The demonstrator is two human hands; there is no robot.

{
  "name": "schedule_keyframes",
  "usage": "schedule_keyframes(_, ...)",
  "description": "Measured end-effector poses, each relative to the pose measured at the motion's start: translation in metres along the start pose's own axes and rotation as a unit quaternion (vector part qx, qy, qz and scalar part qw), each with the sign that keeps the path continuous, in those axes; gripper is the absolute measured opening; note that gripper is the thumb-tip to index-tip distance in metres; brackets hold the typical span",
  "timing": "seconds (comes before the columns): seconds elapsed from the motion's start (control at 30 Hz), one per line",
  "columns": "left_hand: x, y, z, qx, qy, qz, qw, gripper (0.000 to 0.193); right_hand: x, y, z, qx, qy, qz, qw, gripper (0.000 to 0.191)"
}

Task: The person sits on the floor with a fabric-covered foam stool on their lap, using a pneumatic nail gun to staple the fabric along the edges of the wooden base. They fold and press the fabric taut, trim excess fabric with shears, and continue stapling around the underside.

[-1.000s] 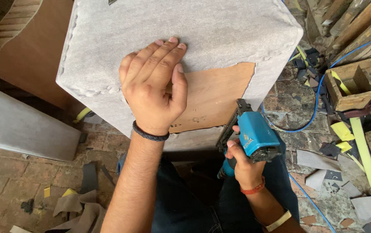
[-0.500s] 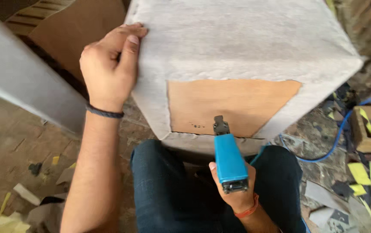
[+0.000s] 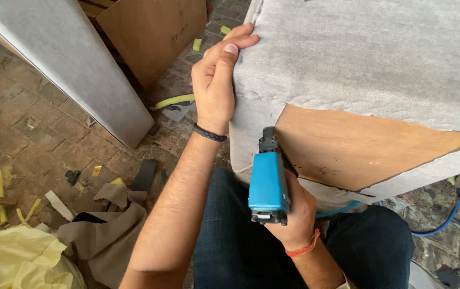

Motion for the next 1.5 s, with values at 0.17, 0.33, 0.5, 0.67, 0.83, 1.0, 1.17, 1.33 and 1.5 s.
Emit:
schedule_keyframes(0.17,-0.002,0.000,-0.003,-0.014,-0.007,0.006,1.000,0.035,-0.006,0.003,-0.002,-0.013,0.016,0.009,1.000,0.050)
schedule_keyframes(0.33,-0.001,0.001,-0.002,0.003,-0.011,-0.003,1.000,0.036,-0.006,0.002,0.000,-0.022,0.007,0.011,1.000,0.051)
schedule_keyframes(0.5,0.001,0.003,-0.002,-0.008,-0.012,-0.013,1.000,0.037,-0.001,-0.012,0.011,-0.002,-0.044,-0.005,0.999,0.054)
schedule_keyframes(0.67,0.001,0.004,-0.001,-0.013,-0.021,-0.016,1.000,0.037,0.014,-0.027,0.013,-0.024,-0.028,-0.008,0.999,0.052)
schedule_keyframes(0.83,0.001,0.005,-0.001,-0.007,-0.022,-0.020,1.000,0.037,0.012,-0.021,0.015,-0.035,-0.001,-0.002,0.999,0.057)
schedule_keyframes(1.0,-0.001,0.005,-0.001,-0.016,-0.029,-0.020,0.999,0.037,0.008,-0.018,0.013,-0.026,0.006,0.003,1.000,0.056)
schedule_keyframes(1.17,0.000,0.006,0.000,-0.001,-0.019,-0.025,1.000,0.037,0.014,-0.031,0.019,-0.020,-0.038,-0.018,0.999,0.058)
schedule_keyframes(1.33,-0.001,0.006,0.000,-0.012,-0.023,-0.035,0.999,0.036,0.021,-0.037,0.023,-0.029,-0.052,-0.019,0.998,0.047)
schedule_keyframes(1.5,0.000,0.007,0.000,-0.003,-0.019,-0.035,0.999,0.037,0.002,-0.028,0.007,0.027,0.005,0.002,1.000,0.046)
Point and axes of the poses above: each hand's wrist, its own x-axis towards the middle knuckle, its own y-axis out of the palm, z = x × y, the point moved 2 cm from there along x, towards the middle knuckle, and after that the axes turned 15 degrees about z, right-handed, at the moved point
